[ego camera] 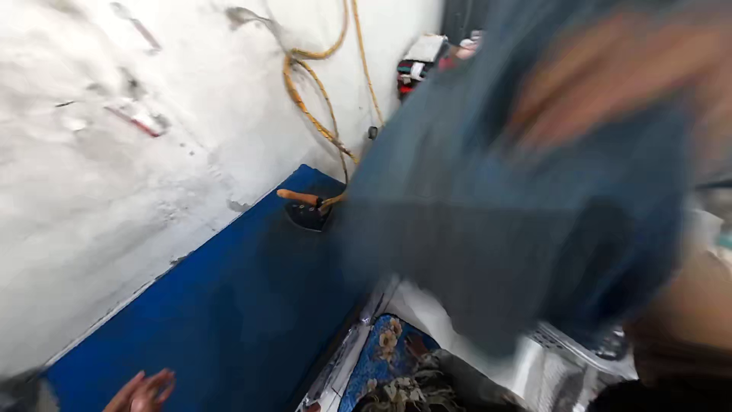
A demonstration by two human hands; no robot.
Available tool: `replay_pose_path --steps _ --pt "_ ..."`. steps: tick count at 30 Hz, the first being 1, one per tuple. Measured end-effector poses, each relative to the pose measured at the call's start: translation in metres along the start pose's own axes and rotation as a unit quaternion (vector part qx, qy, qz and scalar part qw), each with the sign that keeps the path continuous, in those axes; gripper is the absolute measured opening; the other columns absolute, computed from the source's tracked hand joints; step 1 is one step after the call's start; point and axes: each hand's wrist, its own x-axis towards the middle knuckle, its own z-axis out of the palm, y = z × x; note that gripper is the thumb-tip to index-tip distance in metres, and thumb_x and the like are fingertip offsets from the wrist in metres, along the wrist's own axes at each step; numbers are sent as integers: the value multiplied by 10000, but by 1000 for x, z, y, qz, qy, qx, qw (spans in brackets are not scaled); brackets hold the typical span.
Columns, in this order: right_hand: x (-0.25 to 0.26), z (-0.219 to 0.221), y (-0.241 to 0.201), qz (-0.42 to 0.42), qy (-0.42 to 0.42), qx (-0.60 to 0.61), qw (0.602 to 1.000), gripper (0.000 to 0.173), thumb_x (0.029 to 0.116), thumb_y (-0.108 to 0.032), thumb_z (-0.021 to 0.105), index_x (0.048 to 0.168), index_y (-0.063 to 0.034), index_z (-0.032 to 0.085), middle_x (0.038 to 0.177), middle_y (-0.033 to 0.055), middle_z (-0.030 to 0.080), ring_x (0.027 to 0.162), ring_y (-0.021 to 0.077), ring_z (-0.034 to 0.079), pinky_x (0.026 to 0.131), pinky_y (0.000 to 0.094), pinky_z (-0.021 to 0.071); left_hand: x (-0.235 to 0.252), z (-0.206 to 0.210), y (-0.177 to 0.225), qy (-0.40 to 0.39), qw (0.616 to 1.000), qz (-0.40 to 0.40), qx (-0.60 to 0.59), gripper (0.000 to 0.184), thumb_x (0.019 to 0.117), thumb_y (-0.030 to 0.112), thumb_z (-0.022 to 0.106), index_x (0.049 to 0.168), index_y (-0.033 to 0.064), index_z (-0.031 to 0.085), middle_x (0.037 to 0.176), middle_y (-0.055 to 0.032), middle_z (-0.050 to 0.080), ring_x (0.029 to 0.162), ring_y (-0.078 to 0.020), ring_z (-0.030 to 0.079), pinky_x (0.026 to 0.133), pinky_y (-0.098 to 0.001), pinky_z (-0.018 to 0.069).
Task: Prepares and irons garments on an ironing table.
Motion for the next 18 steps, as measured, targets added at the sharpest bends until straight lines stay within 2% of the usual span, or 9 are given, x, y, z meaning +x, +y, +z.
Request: replay_pose_path --steps 1,4,5,7,8,9,11,13,18 --pt "24 71 -43 -1 -94 134 987 215 989 -191 548 1051 -136 746 1021 -43 743 988 46 645 903 251 501 1 -12 -2 -8 998 -42 -39 520 1113 308 354 1418 -113 358 1207 12 654 1090 -71 661 949 -326 566" --pt "7 206 -115 -17 -413 304 858 422 842 20 746 1257 -52 714 1224 139 711 1171 297 659 1045 455 501 0 -21 -4 21 984 -151 -87 816 1050 642 172 1497 -33 274 1283 -14 650 1110 -116 671 893 -369 579" --pt "-14 235 -120 -25 -464 302 832 477 835 4 783 1297 -77 693 1302 147 679 1226 332 636 1058 508 491 -4 -19 -8 31 981 -183 -61 828 1049 628 97 1507 -36 284 1326 -63 626 1143 -123 649 916 -369 561" --pt "-48 278 -105 0 -511 264 818 436 868 5 749 1291 -80 688 1356 172 649 1250 385 623 1026 589 505 -19 -17 -27 38 964 -265 7 753 1085 523 89 1555 -25 305 1526 -171 480 1373 -184 502 1137 -397 426" --pt "-59 295 -87 48 -540 251 802 408 908 -1 706 1313 -40 668 1388 213 619 1281 426 593 1041 619 477 -27 -15 -44 46 946 -319 31 715 1105 486 134 1574 -33 281 1599 -220 375 1471 -252 397 1214 -448 325" --pt "-67 310 -65 119 -575 240 773 422 946 -30 681 1363 1 623 1442 255 562 1337 452 535 1096 622 423 -38 -14 -65 76 924 -371 50 689 1115 463 214 1565 -54 288 1603 -259 350 1490 -307 366 1226 -481 290" --pt "-81 340 -20 269 -600 200 727 512 1006 -168 662 1449 42 514 1488 299 485 1372 459 489 1143 586 386 -63 -16 -105 168 876 -446 73 718 1079 395 491 1539 -114 280 1551 -339 374 1460 -414 382 1205 -536 293" --pt "-94 374 23 392 -566 176 704 590 1031 -268 632 1485 64 451 1479 329 475 1335 472 517 1127 576 407 -81 -24 -127 232 841 -484 71 772 1008 347 651 1528 -111 309 1517 -344 420 1433 -434 412 1189 -551 314" --pt "-95 469 95 567 -429 215 669 629 1082 -356 514 1512 82 378 1492 326 465 1377 441 483 1140 560 390 -72 -42 -140 243 816 -523 28 686 1026 367 615 1495 -80 389 1476 -312 475 1377 -391 472 1138 -535 382"
